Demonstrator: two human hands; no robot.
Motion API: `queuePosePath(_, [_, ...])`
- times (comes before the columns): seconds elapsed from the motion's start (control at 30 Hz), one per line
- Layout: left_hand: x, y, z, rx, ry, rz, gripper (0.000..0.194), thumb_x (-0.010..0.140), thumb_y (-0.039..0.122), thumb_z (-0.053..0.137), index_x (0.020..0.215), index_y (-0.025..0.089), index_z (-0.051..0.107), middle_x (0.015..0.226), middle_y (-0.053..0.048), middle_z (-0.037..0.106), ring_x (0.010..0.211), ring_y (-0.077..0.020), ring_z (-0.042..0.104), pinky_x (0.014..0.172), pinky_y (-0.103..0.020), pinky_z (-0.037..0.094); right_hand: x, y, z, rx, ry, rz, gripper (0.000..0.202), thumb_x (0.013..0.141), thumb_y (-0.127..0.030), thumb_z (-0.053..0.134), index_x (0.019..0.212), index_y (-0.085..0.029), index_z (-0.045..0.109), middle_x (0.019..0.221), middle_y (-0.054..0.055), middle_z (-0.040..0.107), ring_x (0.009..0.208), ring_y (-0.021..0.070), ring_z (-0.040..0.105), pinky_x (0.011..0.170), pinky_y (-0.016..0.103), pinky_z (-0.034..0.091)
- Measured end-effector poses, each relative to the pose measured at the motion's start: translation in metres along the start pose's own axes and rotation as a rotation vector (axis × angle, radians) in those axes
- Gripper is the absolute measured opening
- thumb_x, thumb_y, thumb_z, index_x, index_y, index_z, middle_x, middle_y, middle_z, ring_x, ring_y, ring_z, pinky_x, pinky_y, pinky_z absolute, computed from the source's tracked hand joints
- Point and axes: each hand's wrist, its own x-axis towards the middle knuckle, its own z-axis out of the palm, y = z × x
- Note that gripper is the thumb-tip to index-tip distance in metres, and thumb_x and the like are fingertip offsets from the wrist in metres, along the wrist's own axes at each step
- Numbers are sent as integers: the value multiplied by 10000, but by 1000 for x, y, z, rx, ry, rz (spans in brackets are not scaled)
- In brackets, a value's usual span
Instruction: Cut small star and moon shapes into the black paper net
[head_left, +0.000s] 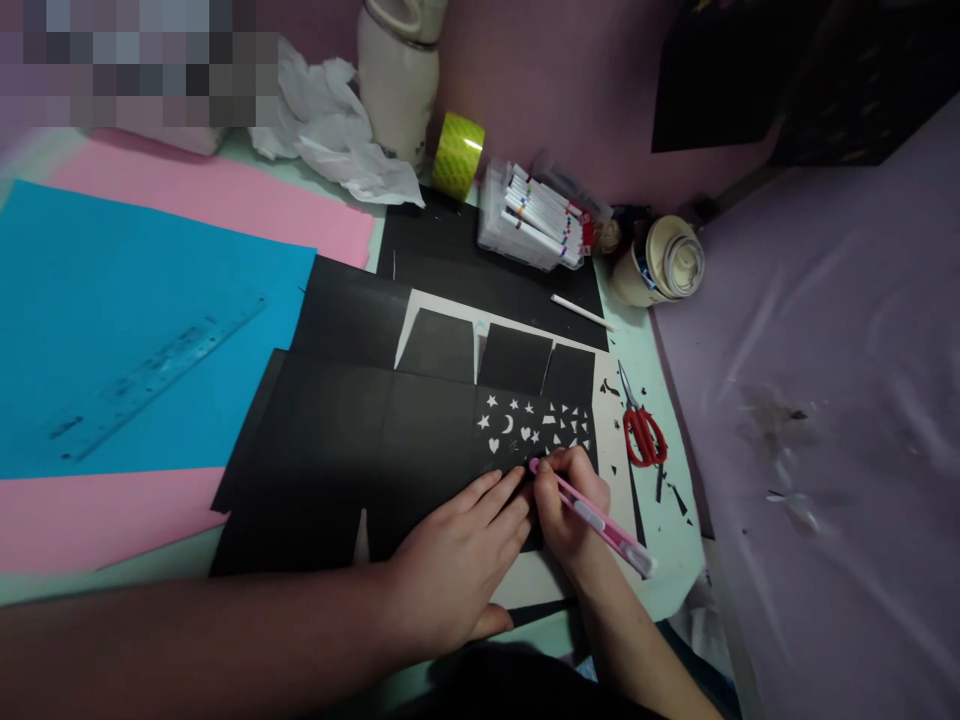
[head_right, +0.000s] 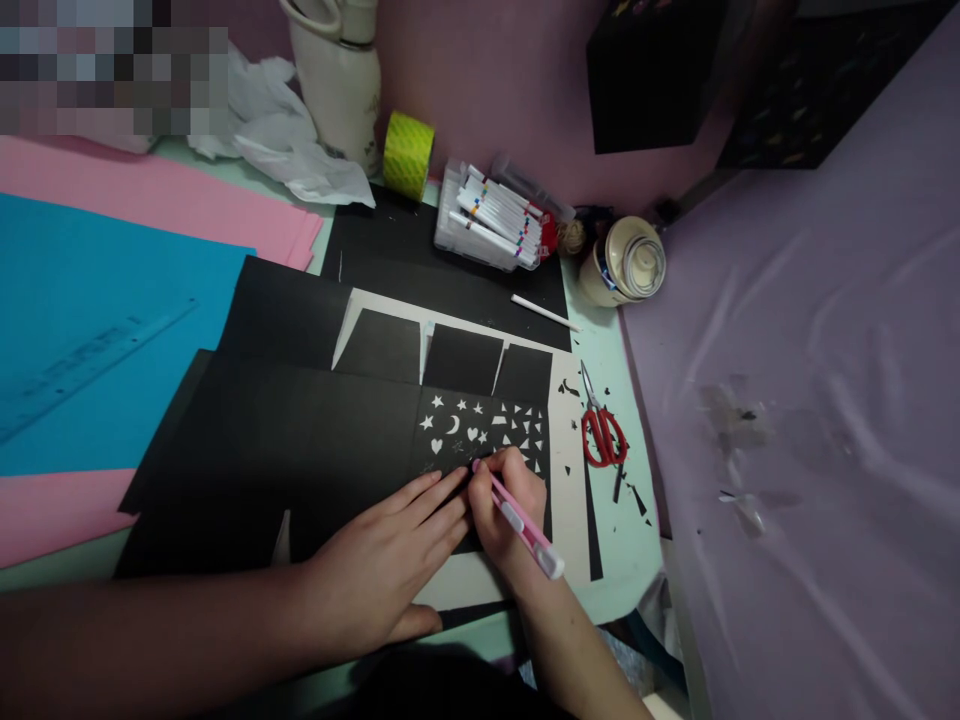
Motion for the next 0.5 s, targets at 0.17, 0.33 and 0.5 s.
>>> queuePosePath(0.17, [-1, 1, 0, 2, -7, 0, 896, 818, 708, 502, 1428, 55, 436, 1525, -148, 390, 1449, -329, 235, 1188, -442, 121, -1, 0, 1, 63, 53, 51, 134, 889, -201, 539, 759, -217, 511, 675, -19, 609, 562, 119, 572, 557, 236, 466])
queuePosePath(0.33, [-1, 1, 2, -4, 7, 1, 892, 813, 704, 515, 1420, 53, 445, 1512, -150, 410, 1444, -329, 244, 1188, -443, 117, 0, 0, 2, 41, 49, 53, 143, 884, -218, 550, 745, -217, 516, 651, -18, 607, 554, 123, 570, 542, 237, 461])
queuePosePath(0.5, [0, 1, 2, -3, 7, -4, 902, 813, 706, 515, 1428, 50, 433, 1523, -154, 391, 1451, -328, 227, 1192, -446, 111, 1, -1, 1, 9, 43, 57, 164, 882, -249, 559, 728, -216, 515, 609, -24, 587, 536, 125, 563, 515, 233, 444])
